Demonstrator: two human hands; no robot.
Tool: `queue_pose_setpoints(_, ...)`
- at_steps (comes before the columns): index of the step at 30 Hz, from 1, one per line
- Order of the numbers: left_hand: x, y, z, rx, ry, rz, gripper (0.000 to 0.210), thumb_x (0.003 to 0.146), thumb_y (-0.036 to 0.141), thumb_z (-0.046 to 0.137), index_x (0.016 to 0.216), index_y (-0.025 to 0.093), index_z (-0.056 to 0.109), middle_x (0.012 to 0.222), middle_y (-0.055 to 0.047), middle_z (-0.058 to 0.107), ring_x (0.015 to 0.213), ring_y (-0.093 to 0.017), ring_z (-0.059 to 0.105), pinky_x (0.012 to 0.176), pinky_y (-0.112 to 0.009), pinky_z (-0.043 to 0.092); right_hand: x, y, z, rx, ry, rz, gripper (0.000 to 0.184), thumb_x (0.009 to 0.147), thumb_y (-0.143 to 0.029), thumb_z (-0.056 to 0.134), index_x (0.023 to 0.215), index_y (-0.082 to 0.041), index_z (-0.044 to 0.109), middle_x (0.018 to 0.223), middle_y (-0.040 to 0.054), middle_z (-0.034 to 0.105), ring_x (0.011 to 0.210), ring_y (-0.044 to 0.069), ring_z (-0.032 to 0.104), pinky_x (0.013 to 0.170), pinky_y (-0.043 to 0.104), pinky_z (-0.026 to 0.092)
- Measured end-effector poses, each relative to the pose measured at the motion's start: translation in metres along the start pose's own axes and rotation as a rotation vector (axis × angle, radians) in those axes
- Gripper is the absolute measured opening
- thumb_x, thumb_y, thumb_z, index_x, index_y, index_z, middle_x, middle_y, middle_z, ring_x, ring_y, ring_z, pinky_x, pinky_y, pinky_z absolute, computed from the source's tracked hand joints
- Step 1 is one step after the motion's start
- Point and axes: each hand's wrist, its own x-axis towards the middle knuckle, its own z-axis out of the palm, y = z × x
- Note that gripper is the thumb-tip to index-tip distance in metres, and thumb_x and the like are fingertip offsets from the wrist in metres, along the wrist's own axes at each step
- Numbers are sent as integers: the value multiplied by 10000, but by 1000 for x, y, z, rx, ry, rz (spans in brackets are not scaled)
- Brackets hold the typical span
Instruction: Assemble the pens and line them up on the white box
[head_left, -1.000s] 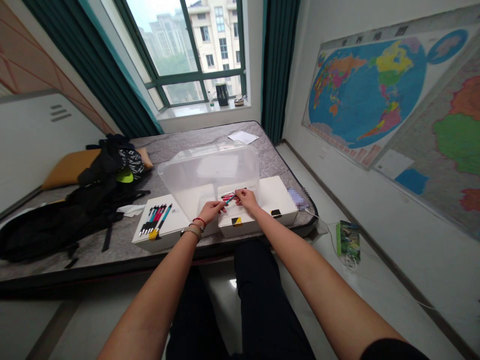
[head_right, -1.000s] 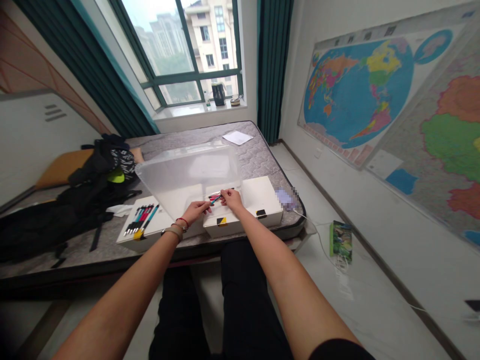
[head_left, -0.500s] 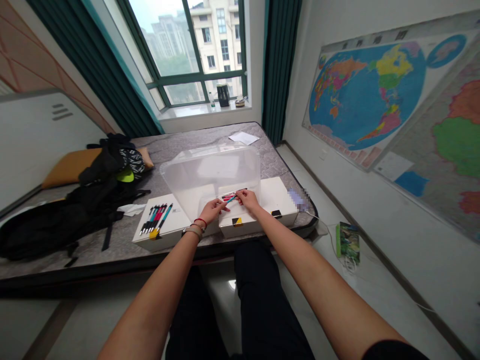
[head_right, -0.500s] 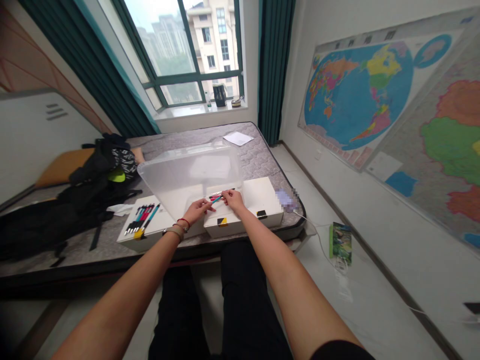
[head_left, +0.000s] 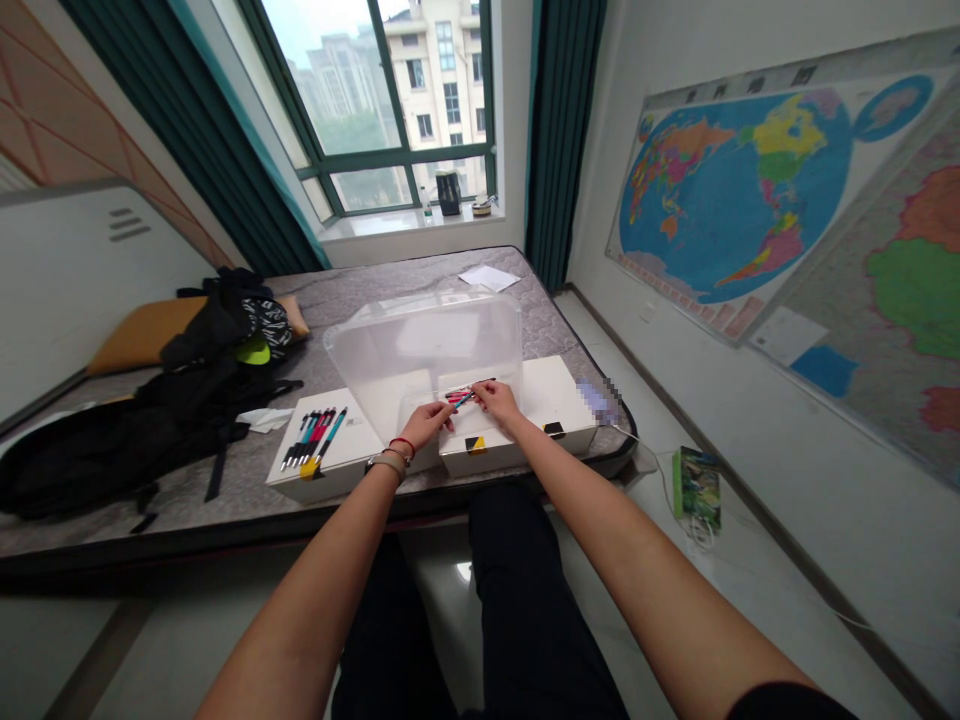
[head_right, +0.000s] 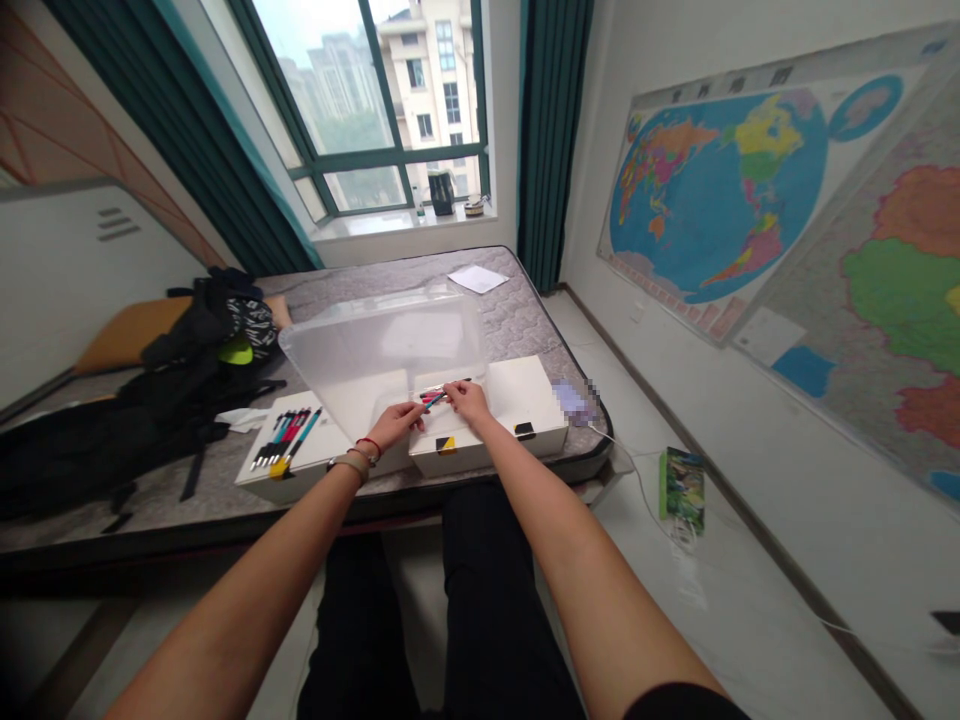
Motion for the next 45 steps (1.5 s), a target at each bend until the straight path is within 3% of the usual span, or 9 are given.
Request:
queue_pose_setpoints(5,-3,3,0,-105,-10,-15,510,740,651,633,952,189,609,771,-71,747,608,-154,571,609,-270,417,-3,-7,0,21,-8,14,358,788,-519,631,808,-162,658,638,-14,625,485,85,477,471,200,375)
queue_pose_setpoints(9,0,2,-4,-241,49,-5,472,832,668,488,893,201,513,881,-113,760,734,-169,634,748,-304,459,-6,-12,1,21,-35,15,372,852,-524,566,886,-164,655,675,2,653,495,89,507,487,201,402)
queue_pose_setpoints(18,0,-5,-9,-395,175,-76,446,850,623,506,1040,223,451,1196,-123,689,1153,-225,619,853,-344,490,-6,-14,11,-479,-330,-217,275,824,-431,675,664,-219,744,678,13,697,674,149,601,640,228,432)
queue_pose_setpoints(23,-4,4,-6,-369,161,-17,463,807,617,583,1042,223,524,1216,-112,685,1166,-235,606,881,-339,477,0,-13,13,-395,-504,-218,204,784,-394,727,709,-206,760,842,34,744,689,145,618,636,228,462)
queue_pose_setpoints(28,-5,5,-7,-411,200,3,490,746,598,670,1022,198,604,1246,-127,666,1152,-234,593,876,-325,469,2,-9,13,-198,-593,-80,261,783,-408,726,793,-148,744,813,55,735,582,106,584,548,207,488)
queue_pose_setpoints(34,-3,-6,-5,-451,360,-35,599,696,516,749,1145,171,553,1109,-139,700,1009,-222,661,819,-329,516,4,-7,13,-58,-451,37,268,793,-405,731,814,-138,715,852,93,745,601,119,625,479,192,478)
queue_pose_setpoints(39,0,-15,-1,-567,600,-29,822,740,359,751,1403,271,273,1330,-159,550,884,-157,688,797,-358,573,0,-11,6,-35,-220,45,268,733,-366,776,844,-131,708,713,37,707,512,70,532,500,181,447)
queue_pose_setpoints(42,0,-18,3,-391,583,58,733,724,345,771,1354,263,405,1345,-143,534,965,-177,669,820,-353,574,-3,-12,2,45,-137,89,316,695,-393,791,856,-137,697,741,32,704,557,75,547,557,197,473)
queue_pose_setpoints(45,0,-18,8,-139,461,128,470,705,378,782,1120,208,639,1162,-99,660,1001,-209,650,858,-352,551,-4,-12,1,72,-131,101,333,677,-417,797,824,-140,684,741,33,701,587,87,568,584,211,486)
